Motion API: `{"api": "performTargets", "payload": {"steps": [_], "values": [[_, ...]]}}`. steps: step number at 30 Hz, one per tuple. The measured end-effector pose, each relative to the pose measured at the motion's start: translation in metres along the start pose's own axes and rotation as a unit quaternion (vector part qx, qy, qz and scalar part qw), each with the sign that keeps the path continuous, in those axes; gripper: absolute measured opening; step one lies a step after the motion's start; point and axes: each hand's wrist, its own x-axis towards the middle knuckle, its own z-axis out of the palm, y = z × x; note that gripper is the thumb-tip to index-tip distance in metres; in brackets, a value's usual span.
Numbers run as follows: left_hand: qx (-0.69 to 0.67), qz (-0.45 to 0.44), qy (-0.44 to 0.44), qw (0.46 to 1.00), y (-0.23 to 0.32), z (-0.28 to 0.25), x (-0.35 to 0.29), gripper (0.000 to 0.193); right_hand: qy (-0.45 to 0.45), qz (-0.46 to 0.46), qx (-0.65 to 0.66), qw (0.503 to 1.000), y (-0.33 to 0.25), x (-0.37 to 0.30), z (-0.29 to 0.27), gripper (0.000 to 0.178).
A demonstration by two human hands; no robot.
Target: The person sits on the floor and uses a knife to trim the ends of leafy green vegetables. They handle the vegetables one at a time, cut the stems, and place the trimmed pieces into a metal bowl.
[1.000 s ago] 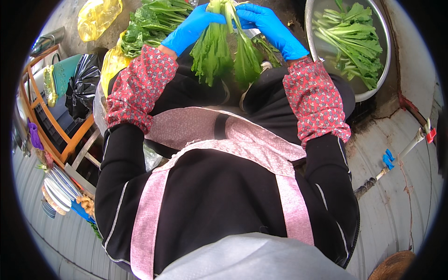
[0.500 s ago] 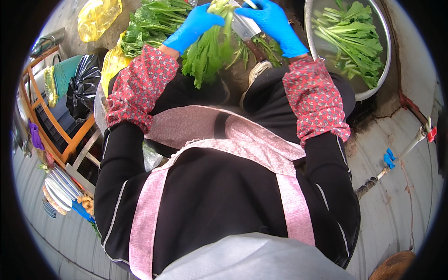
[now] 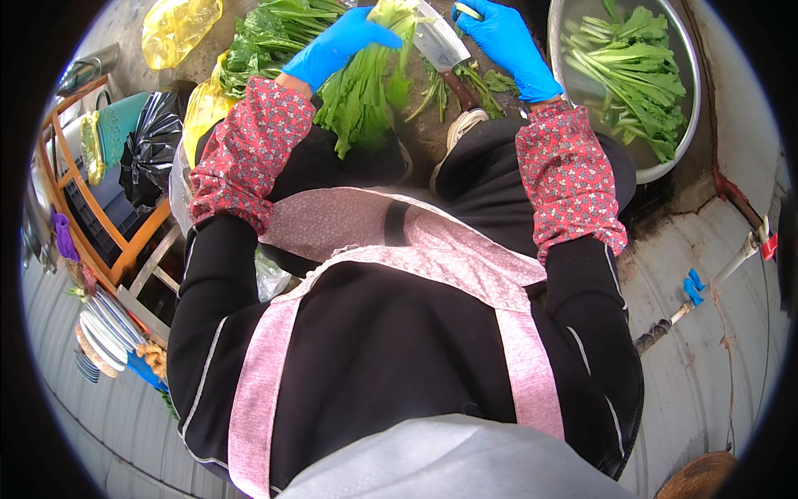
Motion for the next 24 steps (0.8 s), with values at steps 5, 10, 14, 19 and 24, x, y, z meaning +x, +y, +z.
{"api": "performTargets", "payload": {"steps": [5,10,14,19,24], "values": [[-0.106,0.053,-0.019,0.993,0.003,0.01,0.003,0.071,0.045,-0.067,0.027,0.996,0.003,0.0,0.011,0.028],[-0.17,0.081,-0.029,0.982,-0.007,0.015,0.015,0.074,-0.048,0.08,0.285,0.954,0.01,0.006,0.044,0.036],[-0.143,0.045,-0.024,0.988,-0.024,0.022,0.023,0.07,-0.014,-0.045,0.423,0.905,0.023,0.017,0.07,0.039],[-0.069,0.185,0.059,0.978,-0.05,0.044,0.03,0.066,0.026,-0.107,0.379,0.919,0.045,0.019,0.089,0.038],[0.152,0.248,0.109,0.951,-0.049,0.057,0.024,0.086,-0.003,0.052,0.44,0.896,0.051,0.019,0.086,0.03]]}}
